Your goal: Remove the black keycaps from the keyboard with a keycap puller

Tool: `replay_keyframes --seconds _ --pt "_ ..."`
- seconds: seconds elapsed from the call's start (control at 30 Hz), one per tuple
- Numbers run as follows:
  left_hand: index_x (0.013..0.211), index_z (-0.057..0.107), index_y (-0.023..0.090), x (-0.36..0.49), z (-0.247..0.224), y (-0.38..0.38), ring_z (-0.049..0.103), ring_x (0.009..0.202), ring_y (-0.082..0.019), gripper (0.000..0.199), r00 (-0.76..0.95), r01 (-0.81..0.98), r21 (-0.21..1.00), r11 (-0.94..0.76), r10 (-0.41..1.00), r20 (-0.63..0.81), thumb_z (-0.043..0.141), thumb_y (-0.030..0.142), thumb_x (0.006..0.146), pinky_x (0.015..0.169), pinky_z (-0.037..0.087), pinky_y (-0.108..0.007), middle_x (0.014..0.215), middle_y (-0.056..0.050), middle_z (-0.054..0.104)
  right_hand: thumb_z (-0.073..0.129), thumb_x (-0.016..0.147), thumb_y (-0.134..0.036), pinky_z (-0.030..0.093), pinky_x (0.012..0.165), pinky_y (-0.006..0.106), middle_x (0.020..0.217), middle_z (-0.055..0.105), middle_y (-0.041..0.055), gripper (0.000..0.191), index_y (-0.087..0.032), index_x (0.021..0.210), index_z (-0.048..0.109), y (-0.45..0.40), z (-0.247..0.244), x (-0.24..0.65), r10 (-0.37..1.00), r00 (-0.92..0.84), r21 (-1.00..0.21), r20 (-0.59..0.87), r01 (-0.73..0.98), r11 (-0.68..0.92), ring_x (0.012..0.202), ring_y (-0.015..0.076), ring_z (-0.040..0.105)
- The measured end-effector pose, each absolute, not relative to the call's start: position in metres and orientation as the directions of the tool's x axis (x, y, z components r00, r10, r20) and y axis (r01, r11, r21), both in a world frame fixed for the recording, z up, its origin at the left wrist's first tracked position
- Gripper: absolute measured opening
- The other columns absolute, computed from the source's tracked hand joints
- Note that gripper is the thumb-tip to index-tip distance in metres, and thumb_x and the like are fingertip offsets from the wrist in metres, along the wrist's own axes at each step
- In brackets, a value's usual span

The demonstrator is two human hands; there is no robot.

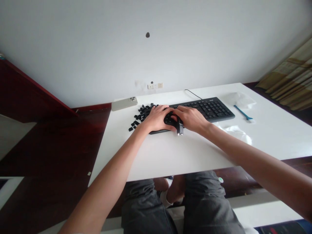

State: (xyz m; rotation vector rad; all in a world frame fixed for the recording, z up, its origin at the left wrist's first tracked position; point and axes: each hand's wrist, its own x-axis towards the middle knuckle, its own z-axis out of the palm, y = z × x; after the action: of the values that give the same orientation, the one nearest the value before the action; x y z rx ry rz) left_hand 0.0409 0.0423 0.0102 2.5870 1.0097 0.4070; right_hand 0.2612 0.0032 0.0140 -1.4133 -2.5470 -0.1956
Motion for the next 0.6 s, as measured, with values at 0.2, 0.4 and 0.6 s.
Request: replay_keyframes --seconds 0.2,0.4,0.6 --pt "0.15 0.056 0.028 0.045 0.008 0.037 0.041 0.151 -0.037 0.078 0.689 0.64 0.335 -0.692 0.709 0.148 0.076 0.067 0.086 0.129 0.025 -0.061 0.163 -0.012 0.047 0.05 0.107 -0.04 0.032 0.062 0.031 0.086 0.07 0.0064 0.034 -0.017 0.1 0.074 0.002 -0.01 0.262 0.807 -0.381 -0.167 0.452 0.852 0.496 0.069 0.0179 0.057" --pt "0.159 0.047 0.034 0.057 0.003 0.03 0.031 0.155 -0.049 0.077 0.633 0.7 0.32 -0.638 0.762 0.135 0.067 0.067 0.093 0.127 0.018 -0.075 0.172 -0.003 0.039 0.049 0.107 -0.039 0.043 0.071 0.031 0.096 0.071 0.0086 0.025 -0.019 0.108 0.065 0.005 -0.012 0.262 0.796 -0.331 -0.362 0.506 0.756 0.545 0.081 0.0217 0.064" --pt "0.156 0.051 0.035 0.062 0.003 0.026 0.023 0.158 -0.056 0.071 0.635 0.71 0.314 -0.631 0.766 0.101 0.066 0.064 0.093 0.125 0.015 -0.082 0.174 -0.001 0.035 0.044 0.109 -0.042 0.047 0.078 0.035 0.094 0.067 0.0098 0.027 -0.022 0.099 0.059 0.002 -0.006 0.262 0.805 -0.386 -0.405 0.45 0.715 0.569 0.085 0.0247 0.063"
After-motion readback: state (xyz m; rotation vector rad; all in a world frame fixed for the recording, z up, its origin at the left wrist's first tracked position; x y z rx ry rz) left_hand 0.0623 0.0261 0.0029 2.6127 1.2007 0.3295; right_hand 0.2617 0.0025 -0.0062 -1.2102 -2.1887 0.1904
